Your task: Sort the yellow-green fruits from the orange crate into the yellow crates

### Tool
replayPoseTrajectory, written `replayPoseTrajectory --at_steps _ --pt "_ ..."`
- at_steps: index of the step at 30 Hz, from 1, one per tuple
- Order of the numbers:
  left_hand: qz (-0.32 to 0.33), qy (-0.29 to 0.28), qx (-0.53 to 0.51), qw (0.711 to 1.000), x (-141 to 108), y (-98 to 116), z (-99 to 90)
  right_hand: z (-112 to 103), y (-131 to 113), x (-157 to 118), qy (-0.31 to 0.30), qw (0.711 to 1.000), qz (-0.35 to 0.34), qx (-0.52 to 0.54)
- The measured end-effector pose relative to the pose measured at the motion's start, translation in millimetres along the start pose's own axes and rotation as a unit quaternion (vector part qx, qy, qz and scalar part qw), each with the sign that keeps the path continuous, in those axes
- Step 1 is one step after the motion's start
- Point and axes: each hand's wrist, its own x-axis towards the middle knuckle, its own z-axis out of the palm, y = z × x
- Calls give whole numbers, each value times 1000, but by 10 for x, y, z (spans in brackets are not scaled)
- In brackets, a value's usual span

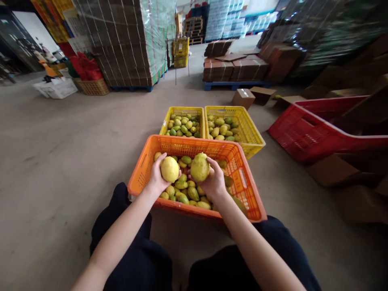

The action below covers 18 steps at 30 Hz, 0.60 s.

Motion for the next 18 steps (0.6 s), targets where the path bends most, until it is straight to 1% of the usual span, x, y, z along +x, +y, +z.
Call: replayPoseTrajectory --at_steps 2,6,7,9,11,13,16,18 --pt "6 26 -20 999 -12 18 -7 0 -16 0 -13 1000 -7 -9" --pt "16 51 -10 999 -2 56 -79 0 15 -4 -77 996 7 -46" --pt "18 48 -6 999 6 62 -110 -3 30 -5 -80 996 11 -43" --pt "13 32 -5 999 17 67 -179 -13 60 -4 -63 998 19 -21" --pt "-1 13 -11 1000 5 67 -240 -19 86 -4 -44 998 41 8" --pt "-21 7 -19 1000 -32 69 -281 -14 105 -10 -34 997 63 30" --pt "-47 -17 -35 998 -102 77 -308 13 125 -29 -44 996 63 45" --pt "-32 -16 -42 998 -129 84 -312 33 137 -40 -56 995 62 54"
